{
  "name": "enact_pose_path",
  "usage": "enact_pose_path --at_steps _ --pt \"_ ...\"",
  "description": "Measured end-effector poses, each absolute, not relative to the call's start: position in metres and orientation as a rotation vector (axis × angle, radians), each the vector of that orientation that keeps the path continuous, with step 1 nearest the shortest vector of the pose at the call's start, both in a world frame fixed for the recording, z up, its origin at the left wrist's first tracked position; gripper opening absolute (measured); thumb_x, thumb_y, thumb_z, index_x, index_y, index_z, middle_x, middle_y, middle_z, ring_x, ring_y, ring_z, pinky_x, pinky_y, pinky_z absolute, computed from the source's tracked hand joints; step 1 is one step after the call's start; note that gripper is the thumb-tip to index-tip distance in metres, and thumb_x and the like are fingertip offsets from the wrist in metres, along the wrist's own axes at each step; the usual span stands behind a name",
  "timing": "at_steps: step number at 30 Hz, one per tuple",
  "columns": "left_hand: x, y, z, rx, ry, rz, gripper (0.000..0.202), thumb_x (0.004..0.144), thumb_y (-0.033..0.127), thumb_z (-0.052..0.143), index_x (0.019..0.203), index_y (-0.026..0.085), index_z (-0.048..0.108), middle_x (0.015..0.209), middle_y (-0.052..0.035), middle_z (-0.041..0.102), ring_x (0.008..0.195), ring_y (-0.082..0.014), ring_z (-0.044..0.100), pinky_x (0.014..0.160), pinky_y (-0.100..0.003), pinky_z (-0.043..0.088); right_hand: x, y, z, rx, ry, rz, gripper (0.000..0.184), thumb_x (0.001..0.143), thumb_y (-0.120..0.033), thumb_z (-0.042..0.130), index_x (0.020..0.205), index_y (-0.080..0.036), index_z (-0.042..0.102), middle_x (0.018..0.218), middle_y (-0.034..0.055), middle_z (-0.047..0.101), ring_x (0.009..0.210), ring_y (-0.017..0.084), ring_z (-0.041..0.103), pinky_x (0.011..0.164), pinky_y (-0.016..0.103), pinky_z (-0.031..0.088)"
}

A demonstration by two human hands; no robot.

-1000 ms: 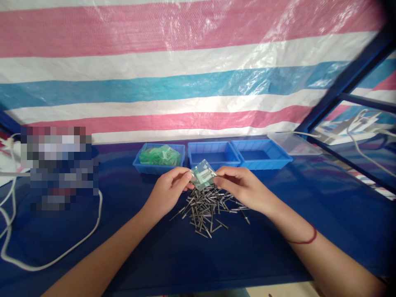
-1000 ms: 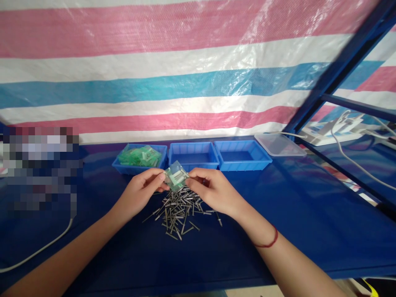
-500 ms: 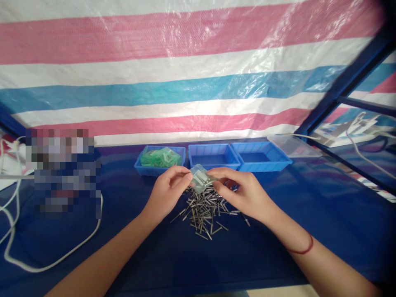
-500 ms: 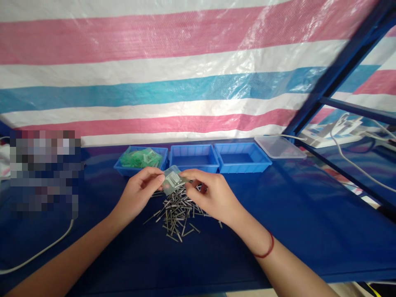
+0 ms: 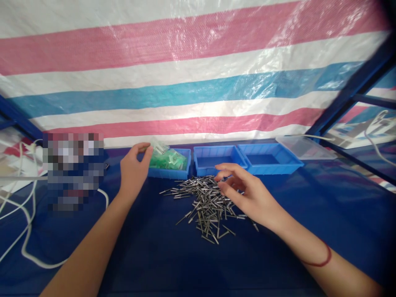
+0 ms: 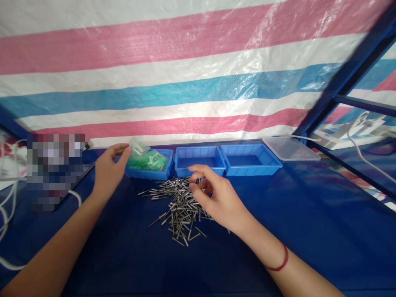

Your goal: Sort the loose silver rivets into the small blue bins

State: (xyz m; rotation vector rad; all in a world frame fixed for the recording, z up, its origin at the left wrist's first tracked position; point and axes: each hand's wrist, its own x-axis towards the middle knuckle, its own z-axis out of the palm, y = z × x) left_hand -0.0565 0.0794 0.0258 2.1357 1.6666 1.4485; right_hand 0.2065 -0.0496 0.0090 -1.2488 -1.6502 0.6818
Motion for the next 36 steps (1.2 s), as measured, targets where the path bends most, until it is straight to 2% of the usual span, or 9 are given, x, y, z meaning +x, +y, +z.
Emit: enact_pose_path --at_steps 5,9,12,15,18,22,25,30,36 --pt "-0.068 0.098 0.014 2.466 1.887 1.15 0.031 0.089 0.041 0.047 0.091 0.018 0.069 0.1 -0.0093 0.067 0.101 -0.0264 0.058 0.094 -0.043 0.04 0.204 -0.05 0.007 -1.266 -1.718 0.65 0.03 0.087 -0.026 0.052 0.117 -0.023 0.048 0.093 0.0023 0.059 0.063 0.01 0.056 0.052 0.023 0.047" --pt "-0.061 0.097 0.013 2.685 1.614 1.06 0.034 0.092 0.039 0.043 0.109 0.019 0.064 0.114 -0.0092 0.062 0.108 -0.0235 0.055 0.098 -0.039 0.04 0.207 -0.048 0.01 -1.302 -1.791 0.544 0.02 0.088 -0.024 0.05 0.107 -0.021 0.054 0.083 0.0014 0.061 0.058 0.01 0.054 0.054 0.025 0.047" --pt "-0.051 0.085 0.02 2.812 1.455 0.968 0.034 0.094 0.036 0.04 0.113 0.019 0.061 0.116 -0.0089 0.061 0.118 -0.0256 0.049 0.104 -0.043 0.035 0.213 -0.048 0.016 -1.286 -2.026 0.401 0.015 0.087 -0.027 0.052 0.097 -0.019 0.06 0.089 0.0048 0.064 0.076 0.016 0.059 0.073 0.032 0.05" --pt "-0.041 0.061 0.03 2.848 1.449 1.121 0.035 0.091 0.039 0.046 0.117 0.018 0.059 0.128 -0.0109 0.054 0.133 -0.0312 0.031 0.11 -0.052 0.022 0.22 -0.052 0.021 -1.31 -2.296 0.288 0.045 0.077 -0.048 0.063 0.113 -0.02 0.059 0.117 0.0105 0.058 0.11 0.028 0.052 0.093 0.046 0.043" --pt "-0.035 0.028 0.031 2.908 1.111 0.885 0.047 0.088 0.047 0.049 0.126 0.019 0.052 0.134 -0.0112 0.049 0.131 -0.0275 0.037 0.11 -0.045 0.028 0.223 -0.062 0.015 -1.39 -2.384 0.235 0.085 0.066 -0.065 0.065 0.137 -0.025 0.041 0.14 0.0124 0.042 0.128 0.035 0.036 0.102 0.055 0.035" --pt "-0.034 -0.006 0.01 2.964 0.955 0.54 0.086 0.072 0.071 0.054 0.136 0.015 0.043 0.146 -0.0194 0.033 0.135 -0.0376 0.028 0.109 -0.053 0.027 0.225 -0.074 -0.01 -1.482 -2.396 0.165 0.098 0.067 -0.067 0.061 0.147 -0.025 0.023 0.151 0.013 0.027 0.137 0.038 0.024 0.107 0.062 0.022" --pt "-0.032 -0.017 -0.005 2.972 1.013 0.535 0.092 0.07 0.075 0.051 0.138 0.013 0.041 0.149 -0.0212 0.027 0.137 -0.0405 0.022 0.108 -0.057 0.023 0.223 -0.077 -0.023 -1.5 -2.396 0.12 0.1 0.068 -0.068 0.059 0.148 -0.022 0.021 0.152 0.0152 0.023 0.138 0.039 0.02 0.107 0.064 0.018" --pt "-0.025 -0.02 -0.012 2.868 1.169 0.483 0.091 0.071 0.076 0.049 0.137 0.014 0.042 0.144 -0.0207 0.036 0.132 -0.0387 0.031 0.106 -0.058 0.025 0.214 -0.069 -0.021 -1.478 -2.391 0.113 0.098 0.069 -0.067 0.058 0.148 -0.02 0.023 0.153 0.0149 0.022 0.138 0.039 0.017 0.105 0.062 0.024" --pt "-0.023 -0.023 -0.014 2.829 1.138 0.371 0.07 0.084 0.062 0.045 0.138 0.019 0.039 0.141 -0.0159 0.04 0.129 -0.034 0.036 0.105 -0.058 0.027 0.197 -0.056 -0.019 -1.341 -2.376 0.083 0.061 0.076 -0.046 0.06 0.131 -0.023 0.05 0.136 0.0134 0.046 0.124 0.035 0.038 0.097 0.052 0.036"
